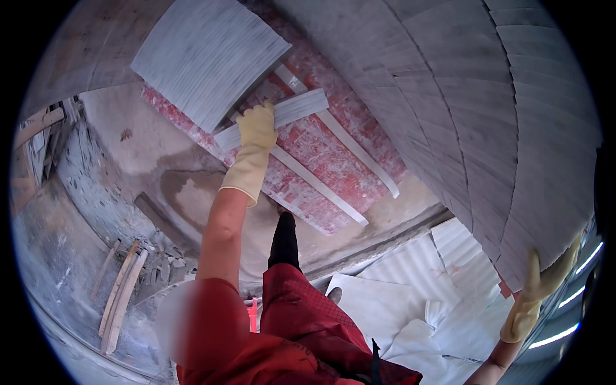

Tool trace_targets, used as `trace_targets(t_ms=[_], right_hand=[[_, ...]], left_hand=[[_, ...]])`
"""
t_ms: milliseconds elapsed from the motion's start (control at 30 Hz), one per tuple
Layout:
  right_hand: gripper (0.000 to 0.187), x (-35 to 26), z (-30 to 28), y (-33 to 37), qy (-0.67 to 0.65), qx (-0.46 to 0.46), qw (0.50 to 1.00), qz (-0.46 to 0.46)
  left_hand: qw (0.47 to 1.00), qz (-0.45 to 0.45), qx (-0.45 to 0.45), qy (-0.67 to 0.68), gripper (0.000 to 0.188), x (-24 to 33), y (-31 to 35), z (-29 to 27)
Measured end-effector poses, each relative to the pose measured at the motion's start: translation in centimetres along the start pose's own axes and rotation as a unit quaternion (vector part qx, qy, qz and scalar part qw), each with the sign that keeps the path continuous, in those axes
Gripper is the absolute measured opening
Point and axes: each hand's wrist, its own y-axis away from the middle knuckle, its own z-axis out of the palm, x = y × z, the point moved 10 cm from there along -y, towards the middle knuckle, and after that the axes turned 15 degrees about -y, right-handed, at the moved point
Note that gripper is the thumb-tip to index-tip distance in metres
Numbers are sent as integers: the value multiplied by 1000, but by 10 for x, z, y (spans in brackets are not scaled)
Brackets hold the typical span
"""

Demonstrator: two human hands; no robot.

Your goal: The person picks up rectangular white tiles from a stack and places them one by one onto a metal mesh rack. The tiles are arranged in neat rows on the rack.

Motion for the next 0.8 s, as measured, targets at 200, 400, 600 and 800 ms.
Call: trace_targets(t_ms=[200,400,600,800], right_hand=[[96,-2,-4,2,44,30,999,11],[92,4,0,2,-41,14,999,25],[94,1,3,-6,-48,7,999,5],[97,-6,2,-8,-11,17,1000,-12]], left_hand=[[998,10,57,-17,78,0,-5,-4],[996,36,-34,72,72,-2,-20,18],[998,46,-12,52,65,-2,-21,20],[999,42,-14,31,60,6,-21,22]])
